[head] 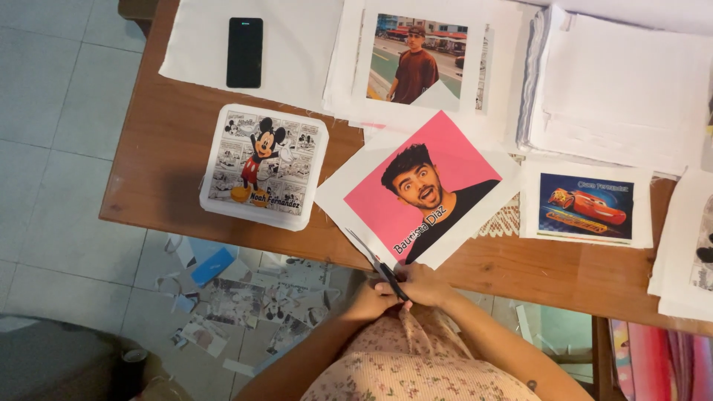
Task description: Cutting out various printed images from paper sheets using scissors on a wooden table.
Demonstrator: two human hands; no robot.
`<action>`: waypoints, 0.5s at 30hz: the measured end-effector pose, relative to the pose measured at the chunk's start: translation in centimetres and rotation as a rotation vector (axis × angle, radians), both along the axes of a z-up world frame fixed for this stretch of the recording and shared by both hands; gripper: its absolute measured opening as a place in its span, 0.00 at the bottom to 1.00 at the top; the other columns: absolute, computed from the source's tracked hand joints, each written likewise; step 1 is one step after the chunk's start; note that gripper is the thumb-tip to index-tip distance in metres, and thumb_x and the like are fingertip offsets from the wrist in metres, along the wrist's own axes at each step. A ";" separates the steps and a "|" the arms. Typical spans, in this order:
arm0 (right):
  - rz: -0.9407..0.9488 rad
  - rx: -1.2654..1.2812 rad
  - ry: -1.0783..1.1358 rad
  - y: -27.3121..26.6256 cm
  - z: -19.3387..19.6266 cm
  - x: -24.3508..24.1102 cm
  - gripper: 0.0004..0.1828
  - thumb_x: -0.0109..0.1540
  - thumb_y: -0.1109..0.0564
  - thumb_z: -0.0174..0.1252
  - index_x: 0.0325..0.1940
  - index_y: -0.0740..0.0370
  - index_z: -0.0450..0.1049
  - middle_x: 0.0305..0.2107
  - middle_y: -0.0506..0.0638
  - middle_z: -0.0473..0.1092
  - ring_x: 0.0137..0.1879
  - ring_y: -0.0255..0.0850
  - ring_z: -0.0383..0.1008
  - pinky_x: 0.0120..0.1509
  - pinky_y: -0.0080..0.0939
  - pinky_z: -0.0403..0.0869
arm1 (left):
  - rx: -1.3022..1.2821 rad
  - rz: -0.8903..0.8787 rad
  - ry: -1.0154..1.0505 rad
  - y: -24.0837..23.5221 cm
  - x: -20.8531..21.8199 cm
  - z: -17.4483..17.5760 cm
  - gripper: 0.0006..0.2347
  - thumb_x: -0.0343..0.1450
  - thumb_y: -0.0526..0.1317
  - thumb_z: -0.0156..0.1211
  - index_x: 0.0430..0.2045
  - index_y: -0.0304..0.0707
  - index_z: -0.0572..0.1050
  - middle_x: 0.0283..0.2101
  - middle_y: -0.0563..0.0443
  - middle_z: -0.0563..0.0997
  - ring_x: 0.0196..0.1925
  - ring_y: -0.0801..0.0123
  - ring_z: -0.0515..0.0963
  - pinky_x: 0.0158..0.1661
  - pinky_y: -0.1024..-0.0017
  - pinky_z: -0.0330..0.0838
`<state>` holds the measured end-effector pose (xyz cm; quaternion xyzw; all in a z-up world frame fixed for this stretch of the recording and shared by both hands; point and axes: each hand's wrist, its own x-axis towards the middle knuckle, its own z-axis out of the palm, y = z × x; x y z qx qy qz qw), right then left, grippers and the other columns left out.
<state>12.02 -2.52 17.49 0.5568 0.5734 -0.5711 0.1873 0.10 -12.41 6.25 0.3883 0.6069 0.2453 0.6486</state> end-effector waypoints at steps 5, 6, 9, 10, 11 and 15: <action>-0.071 -0.001 0.027 -0.1 -3.3 0.8 0.14 0.48 0.42 0.62 0.22 0.54 0.79 0.15 0.48 0.76 0.27 0.40 0.82 0.48 0.34 0.77 | 0.035 -0.003 -0.012 -0.7 0.2 -3.7 0.08 0.67 0.40 0.70 0.34 0.34 0.84 0.43 0.38 0.86 0.52 0.46 0.82 0.54 0.54 0.76; -0.079 0.012 0.032 -0.1 -4.7 1.3 0.16 0.48 0.41 0.62 0.22 0.55 0.79 0.14 0.48 0.76 0.28 0.42 0.83 0.47 0.36 0.77 | 0.033 -0.010 -0.019 -0.9 0.1 -4.3 0.06 0.69 0.40 0.68 0.31 0.37 0.85 0.41 0.41 0.86 0.50 0.48 0.83 0.53 0.57 0.77; -0.124 -0.003 0.058 -0.2 -3.8 0.9 0.13 0.49 0.43 0.63 0.21 0.54 0.79 0.13 0.47 0.75 0.23 0.38 0.81 0.45 0.32 0.78 | 0.012 -0.050 0.026 -0.6 -0.9 -2.4 0.09 0.67 0.40 0.68 0.34 0.33 0.83 0.43 0.40 0.86 0.52 0.49 0.82 0.54 0.55 0.76; -0.124 -0.003 0.059 -0.2 -4.1 0.8 0.13 0.49 0.43 0.63 0.21 0.54 0.79 0.13 0.47 0.75 0.23 0.38 0.81 0.45 0.32 0.78 | 0.013 -0.050 0.027 -0.7 -0.8 -2.8 0.09 0.67 0.40 0.68 0.34 0.33 0.83 0.43 0.40 0.86 0.52 0.49 0.82 0.54 0.55 0.76; -0.071 0.037 0.036 -0.3 -4.3 0.8 0.16 0.49 0.42 0.62 0.22 0.56 0.81 0.16 0.51 0.76 0.30 0.45 0.82 0.47 0.39 0.77 | 0.025 -0.056 0.029 -0.7 -0.6 -3.1 0.08 0.68 0.39 0.68 0.34 0.32 0.83 0.43 0.37 0.85 0.52 0.47 0.83 0.54 0.55 0.77; 0.042 0.108 0.020 0.1 -4.5 -0.4 0.26 0.49 0.35 0.61 0.32 0.59 0.83 0.30 0.60 0.79 0.49 0.59 0.81 0.55 0.54 0.76 | 0.046 -0.032 -0.102 -1.7 0.6 -5.9 0.14 0.69 0.39 0.70 0.37 0.21 0.81 0.45 0.28 0.83 0.53 0.42 0.82 0.55 0.54 0.76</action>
